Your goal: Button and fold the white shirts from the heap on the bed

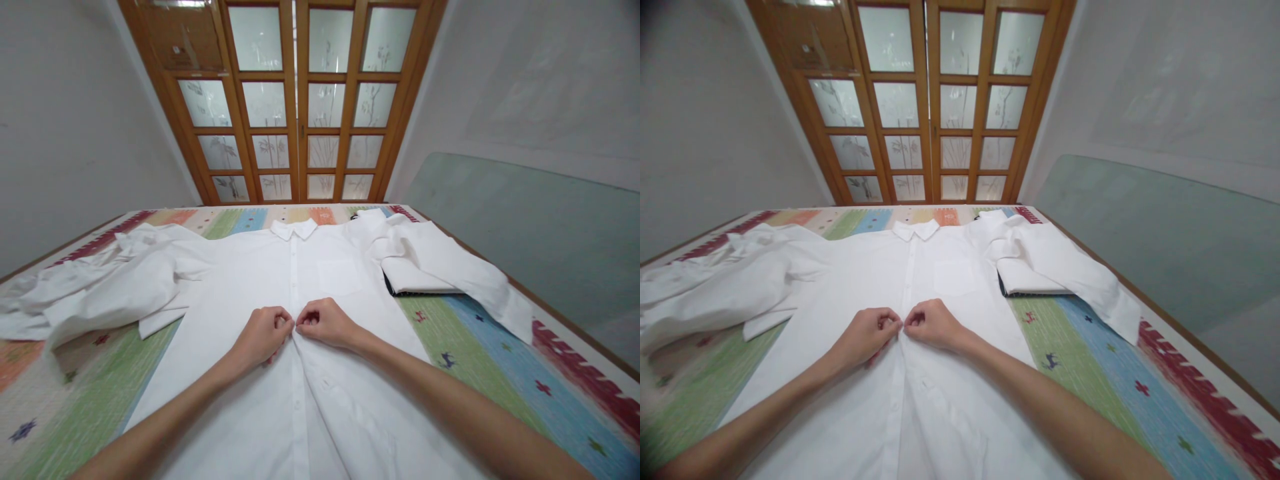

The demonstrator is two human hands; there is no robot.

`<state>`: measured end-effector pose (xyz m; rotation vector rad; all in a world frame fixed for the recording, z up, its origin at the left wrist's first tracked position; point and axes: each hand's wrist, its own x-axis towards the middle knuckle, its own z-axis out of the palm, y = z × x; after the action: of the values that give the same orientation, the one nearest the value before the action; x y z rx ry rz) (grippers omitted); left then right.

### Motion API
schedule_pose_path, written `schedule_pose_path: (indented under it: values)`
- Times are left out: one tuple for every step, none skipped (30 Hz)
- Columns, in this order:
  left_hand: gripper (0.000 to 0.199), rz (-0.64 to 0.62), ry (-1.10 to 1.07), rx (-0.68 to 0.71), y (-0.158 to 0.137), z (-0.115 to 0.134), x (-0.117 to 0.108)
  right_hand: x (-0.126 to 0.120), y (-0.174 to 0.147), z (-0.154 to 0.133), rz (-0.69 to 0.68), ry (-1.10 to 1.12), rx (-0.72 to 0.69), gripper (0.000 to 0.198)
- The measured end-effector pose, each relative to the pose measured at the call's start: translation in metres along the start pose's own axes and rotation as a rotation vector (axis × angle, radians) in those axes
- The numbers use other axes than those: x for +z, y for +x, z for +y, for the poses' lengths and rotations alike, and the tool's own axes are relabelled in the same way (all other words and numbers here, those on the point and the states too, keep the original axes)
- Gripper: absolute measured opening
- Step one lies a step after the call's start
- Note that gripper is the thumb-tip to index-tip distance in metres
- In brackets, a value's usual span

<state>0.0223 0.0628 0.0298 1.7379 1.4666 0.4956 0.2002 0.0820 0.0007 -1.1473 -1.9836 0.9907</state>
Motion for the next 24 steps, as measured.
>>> schedule_pose_path:
  values:
    - [0.021, 0.015, 0.058, 0.01, -0.001, 0.002, -0.001, 0.0, 0.0, 0.001, -0.001, 0.011, 0.003, 0.014]
    - [0.021, 0.027, 0.099, 0.014, -0.001, 0.003, -0.002, 0.001, 0.0, 0.002, -0.003, 0.023, 0.005, 0.013]
    - [0.022, 0.034, 0.124, 0.014, -0.002, 0.003, -0.002, 0.001, 0.0, 0.003, -0.005, 0.034, 0.007, 0.013]
    - [0.022, 0.035, 0.134, 0.012, -0.002, 0.004, -0.002, 0.001, 0.0, 0.004, -0.007, 0.041, 0.009, 0.012]
    - [0.021, 0.029, 0.134, 0.009, -0.002, 0.004, -0.002, 0.001, 0.0, 0.004, -0.008, 0.046, 0.011, 0.012]
    - [0.021, 0.018, 0.125, 0.0, -0.002, 0.003, -0.002, 0.001, 0.0, 0.004, -0.011, 0.047, 0.012, 0.012]
    - [0.021, 0.002, 0.109, -0.014, -0.001, 0.003, -0.001, 0.001, 0.0, 0.004, -0.014, 0.046, 0.014, 0.012]
    - [0.021, -0.015, 0.089, -0.03, -0.001, 0.002, -0.001, 0.001, 0.0, 0.003, -0.015, 0.043, 0.015, 0.013]
    - [0.02, -0.027, 0.071, -0.044, -0.001, 0.001, -0.001, 0.0, 0.0, 0.002, -0.015, 0.037, 0.016, 0.015]
    - [0.018, -0.033, 0.055, -0.049, -0.001, 0.001, -0.001, 0.0, 0.0, 0.001, -0.016, 0.03, 0.018, 0.016]
    - [0.017, -0.033, 0.045, -0.044, -0.001, 0.001, -0.001, 0.0, 0.0, 0.001, -0.018, 0.022, 0.023, 0.018]
    - [0.015, -0.03, 0.04, -0.03, -0.001, 0.001, 0.0, 0.0, 0.0, 0.0, -0.019, 0.015, 0.031, 0.02]
    - [0.013, -0.024, 0.038, -0.012, -0.001, 0.001, 0.0, 0.0, 0.0, -0.001, -0.02, 0.009, 0.039, 0.021]
    - [0.011, -0.02, 0.035, 0.004, -0.001, 0.001, 0.0, 0.0, 0.0, -0.001, -0.022, 0.006, 0.047, 0.021]
    - [0.01, -0.017, 0.026, 0.013, -0.001, 0.001, 0.001, 0.001, 0.0, -0.001, -0.025, 0.004, 0.055, 0.021]
    - [0.009, -0.017, 0.014, 0.014, -0.001, 0.001, 0.002, 0.001, 0.001, -0.001, -0.027, 0.005, 0.062, 0.021]
    - [0.007, -0.018, -0.003, 0.006, -0.001, 0.001, 0.003, 0.001, 0.001, -0.001, -0.03, 0.008, 0.069, 0.021]
    - [0.006, -0.018, -0.024, -0.005, -0.001, 0.001, 0.004, 0.001, 0.001, -0.001, -0.034, 0.011, 0.078, 0.022]
    - [0.006, -0.016, -0.046, -0.017, -0.001, 0.0, 0.005, 0.0, 0.001, -0.001, -0.038, 0.016, 0.088, 0.022]
    - [0.007, -0.013, -0.067, -0.029, -0.001, 0.0, 0.006, 0.0, 0.002, 0.0, -0.041, 0.02, 0.097, 0.022]
    - [0.008, -0.009, -0.086, -0.04, -0.002, -0.001, 0.007, 0.0, 0.002, 0.0, -0.042, 0.024, 0.105, 0.022]
    - [0.008, -0.007, -0.103, -0.049, -0.002, -0.001, 0.008, 0.0, 0.002, 0.0, -0.04, 0.028, 0.108, 0.021]
    - [0.009, -0.005, -0.118, -0.056, -0.002, -0.001, 0.009, 0.0, 0.002, 0.001, -0.036, 0.03, 0.104, 0.02]
    - [0.008, -0.006, -0.13, -0.064, -0.003, -0.001, 0.01, 0.0, 0.002, 0.001, -0.03, 0.03, 0.096, 0.018]
